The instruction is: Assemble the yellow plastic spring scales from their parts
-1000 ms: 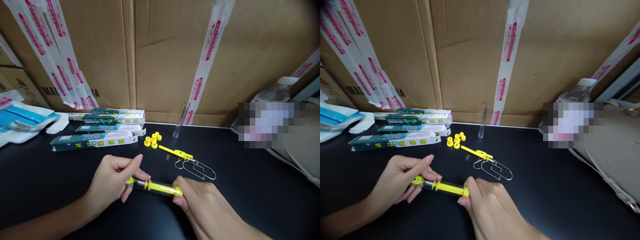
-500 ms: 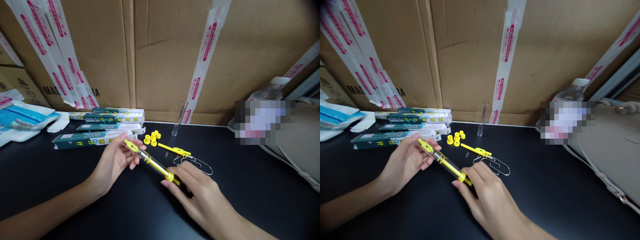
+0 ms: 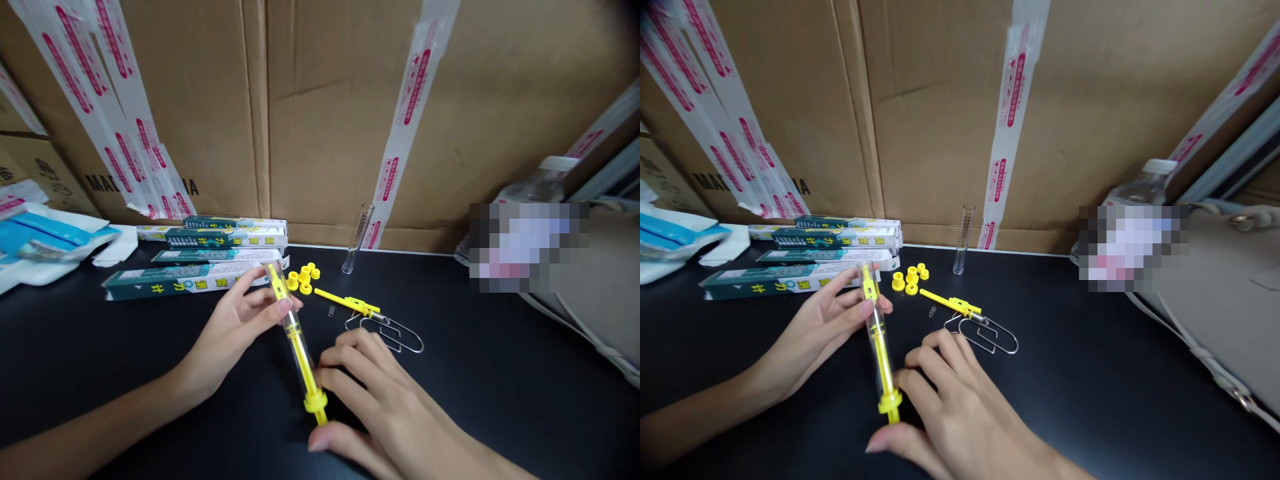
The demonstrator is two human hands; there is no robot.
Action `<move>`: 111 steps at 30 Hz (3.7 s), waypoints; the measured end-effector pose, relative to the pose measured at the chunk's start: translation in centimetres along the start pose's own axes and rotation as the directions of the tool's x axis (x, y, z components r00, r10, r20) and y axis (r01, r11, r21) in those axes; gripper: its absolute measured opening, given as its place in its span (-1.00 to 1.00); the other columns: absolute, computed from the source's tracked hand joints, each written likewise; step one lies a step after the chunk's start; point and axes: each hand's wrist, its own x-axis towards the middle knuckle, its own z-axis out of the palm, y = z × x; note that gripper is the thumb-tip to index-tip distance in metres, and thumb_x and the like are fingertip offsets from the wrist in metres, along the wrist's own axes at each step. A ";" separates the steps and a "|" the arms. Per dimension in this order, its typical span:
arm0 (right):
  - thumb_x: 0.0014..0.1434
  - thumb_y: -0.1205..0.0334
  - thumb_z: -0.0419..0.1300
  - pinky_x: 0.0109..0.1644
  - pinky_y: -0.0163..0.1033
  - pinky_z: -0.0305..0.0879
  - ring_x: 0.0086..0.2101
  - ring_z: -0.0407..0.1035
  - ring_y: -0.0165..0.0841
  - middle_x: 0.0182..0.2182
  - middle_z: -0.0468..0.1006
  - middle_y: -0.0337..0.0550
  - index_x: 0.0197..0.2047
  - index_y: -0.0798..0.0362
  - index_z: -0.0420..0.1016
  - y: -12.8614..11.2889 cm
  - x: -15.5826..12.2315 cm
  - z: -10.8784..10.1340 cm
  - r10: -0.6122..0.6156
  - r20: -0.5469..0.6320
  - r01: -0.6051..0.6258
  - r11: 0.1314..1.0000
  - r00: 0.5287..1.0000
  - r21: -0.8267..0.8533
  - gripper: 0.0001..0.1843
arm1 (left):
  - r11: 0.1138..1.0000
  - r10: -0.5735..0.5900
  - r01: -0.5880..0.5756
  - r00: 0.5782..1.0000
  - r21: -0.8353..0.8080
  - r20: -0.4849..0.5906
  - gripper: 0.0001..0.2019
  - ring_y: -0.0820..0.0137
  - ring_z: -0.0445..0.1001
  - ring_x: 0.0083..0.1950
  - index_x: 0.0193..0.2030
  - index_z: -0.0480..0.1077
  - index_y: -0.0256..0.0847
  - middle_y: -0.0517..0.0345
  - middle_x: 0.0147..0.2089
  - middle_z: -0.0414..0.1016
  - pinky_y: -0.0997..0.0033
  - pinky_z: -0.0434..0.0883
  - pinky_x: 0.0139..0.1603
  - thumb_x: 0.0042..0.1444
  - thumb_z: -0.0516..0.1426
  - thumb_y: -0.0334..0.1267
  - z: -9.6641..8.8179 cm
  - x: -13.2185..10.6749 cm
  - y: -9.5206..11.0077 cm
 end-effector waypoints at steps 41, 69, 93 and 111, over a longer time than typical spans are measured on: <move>0.30 0.39 0.13 -0.22 -0.24 0.38 -0.35 0.44 -0.35 -0.31 0.60 -0.15 -0.05 0.08 0.55 7.4 7.0 -0.3 0.293 -0.188 -0.302 0.953 0.937 -0.019 -0.78 | 0.967 -0.127 0.090 0.982 0.240 0.142 -0.64 0.72 0.05 -0.76 -0.01 0.23 -0.18 0.21 -0.40 0.51 0.76 0.03 -0.83 0.24 0.14 0.03 -0.2 -0.1 -0.2; 0.33 0.05 0.21 -0.15 -0.26 0.39 -0.24 0.45 -0.35 -0.18 0.55 -0.21 0.01 -0.11 0.50 4.5 0.4 -1.2 0.540 -0.161 -0.403 0.766 0.826 0.501 -0.77 | 0.829 -0.064 0.023 0.997 0.558 0.053 -0.60 0.60 0.17 -0.65 -0.05 0.62 -0.25 0.29 -0.64 0.39 0.61 0.11 -0.63 -0.02 0.35 -0.11 -1.4 -0.5 0.7; 0.31 0.08 0.24 -0.07 -0.35 0.40 -0.17 0.47 -0.37 -0.10 0.58 -0.20 0.08 -0.13 0.54 4.1 -0.8 -0.5 0.582 -0.057 -0.407 0.631 0.811 0.660 -0.71 | 0.874 -0.119 0.014 0.975 0.485 0.186 -0.58 0.60 0.11 -0.67 -0.21 0.63 -0.24 0.23 -0.61 0.35 0.63 -0.03 -0.72 0.19 0.14 0.08 -2.3 -0.1 0.8; 0.32 0.05 0.20 -0.19 -0.31 0.34 -0.26 0.38 -0.37 -0.23 0.48 -0.23 -0.05 -0.07 0.48 3.9 -0.5 -0.6 0.610 -0.101 -0.408 0.634 0.786 0.657 -0.80 | 0.851 -0.073 0.000 0.990 0.526 0.118 -0.68 0.61 0.20 -0.63 -0.39 0.59 -0.25 -0.04 -0.22 0.68 0.63 0.13 -0.70 0.04 0.31 0.01 -2.0 0.1 0.4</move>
